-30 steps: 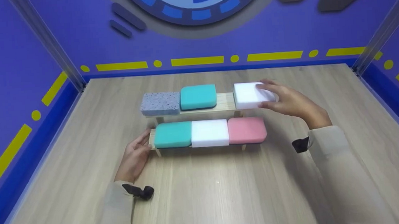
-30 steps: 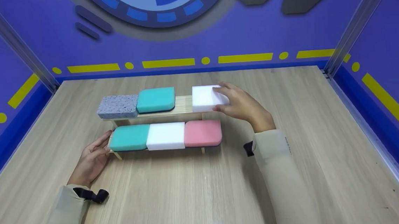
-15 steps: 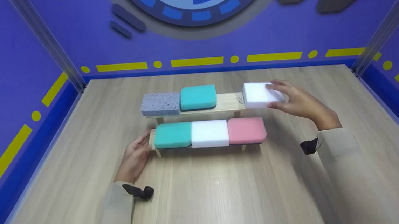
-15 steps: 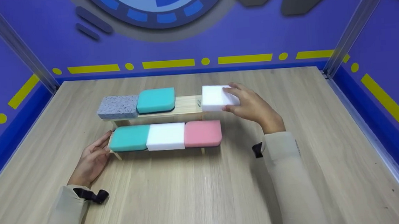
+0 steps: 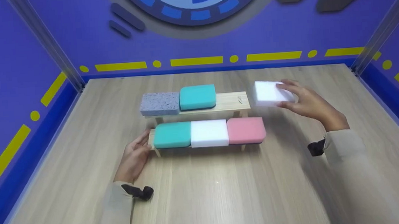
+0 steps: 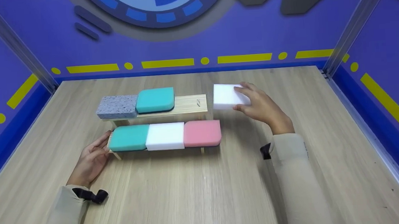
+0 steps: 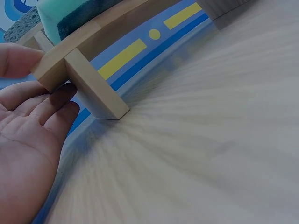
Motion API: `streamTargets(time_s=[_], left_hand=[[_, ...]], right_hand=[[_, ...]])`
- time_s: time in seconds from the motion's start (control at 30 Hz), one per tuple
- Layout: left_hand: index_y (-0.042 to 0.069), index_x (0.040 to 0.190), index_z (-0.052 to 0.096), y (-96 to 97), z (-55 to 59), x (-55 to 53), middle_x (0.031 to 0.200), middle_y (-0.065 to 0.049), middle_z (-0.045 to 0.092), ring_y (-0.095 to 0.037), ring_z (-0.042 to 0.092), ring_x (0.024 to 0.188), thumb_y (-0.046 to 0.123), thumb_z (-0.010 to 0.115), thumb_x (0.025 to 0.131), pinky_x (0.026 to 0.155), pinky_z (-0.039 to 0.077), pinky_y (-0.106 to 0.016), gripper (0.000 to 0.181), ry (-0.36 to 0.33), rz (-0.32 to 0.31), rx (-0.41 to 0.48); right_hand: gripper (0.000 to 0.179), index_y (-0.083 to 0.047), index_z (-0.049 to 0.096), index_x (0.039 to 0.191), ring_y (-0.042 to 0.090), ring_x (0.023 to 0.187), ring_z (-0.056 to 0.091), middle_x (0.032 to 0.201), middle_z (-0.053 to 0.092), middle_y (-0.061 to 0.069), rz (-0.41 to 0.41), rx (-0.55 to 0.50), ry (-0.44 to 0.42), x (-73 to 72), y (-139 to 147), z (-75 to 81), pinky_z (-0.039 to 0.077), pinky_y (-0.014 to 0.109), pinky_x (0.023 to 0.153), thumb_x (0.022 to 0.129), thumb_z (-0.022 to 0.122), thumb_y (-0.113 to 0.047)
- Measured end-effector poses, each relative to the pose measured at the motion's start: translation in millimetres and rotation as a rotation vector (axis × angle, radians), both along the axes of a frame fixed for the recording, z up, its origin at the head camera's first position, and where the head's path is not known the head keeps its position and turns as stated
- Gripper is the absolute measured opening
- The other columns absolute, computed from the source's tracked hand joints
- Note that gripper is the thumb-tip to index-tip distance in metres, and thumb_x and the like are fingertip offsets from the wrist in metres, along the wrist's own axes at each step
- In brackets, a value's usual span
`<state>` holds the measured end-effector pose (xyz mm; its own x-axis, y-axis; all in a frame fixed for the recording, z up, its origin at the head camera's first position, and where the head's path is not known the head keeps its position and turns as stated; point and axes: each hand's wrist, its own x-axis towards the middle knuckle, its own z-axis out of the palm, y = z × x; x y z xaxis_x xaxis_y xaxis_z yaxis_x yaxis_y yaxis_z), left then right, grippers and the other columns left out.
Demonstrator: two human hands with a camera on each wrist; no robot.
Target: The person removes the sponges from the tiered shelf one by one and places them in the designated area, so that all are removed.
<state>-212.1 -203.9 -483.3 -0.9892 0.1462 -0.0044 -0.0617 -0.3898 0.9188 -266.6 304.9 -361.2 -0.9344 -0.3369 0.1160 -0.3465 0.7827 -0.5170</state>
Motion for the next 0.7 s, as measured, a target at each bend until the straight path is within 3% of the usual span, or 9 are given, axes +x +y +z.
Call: streamTargets(time_s=[0.47,0.7], left_hand=[[-0.012,0.148,0.015,-1.5,-0.6,-0.8,0.157,-0.024,0.017,-0.030,0.022,0.144,-0.015,0.039,0.087,0.097,0.045,-0.016,0.065,0.011,-0.003,-0.012],[-0.012,0.148,0.016,-1.6,-0.8,-1.1,0.157,-0.025,0.018,-0.027,0.027,0.142,-0.015,0.038,0.086,0.098,0.045,-0.017,0.065,0.004,-0.001,-0.025]], right_hand=[[0.063,0.001,0.044,0.142,0.048,0.138,0.029,0.151,0.031,0.026,-0.015,-0.004,0.061,-4.7,18.4,-29.6,0.026,0.064,0.108,0.089,0.068,-0.023],[0.063,0.001,0.042,0.142,0.048,0.139,0.026,0.153,0.029,0.025,-0.035,-0.007,0.023,-5.4,24.1,-40.9,0.024,0.065,0.109,0.089,0.068,-0.019]])
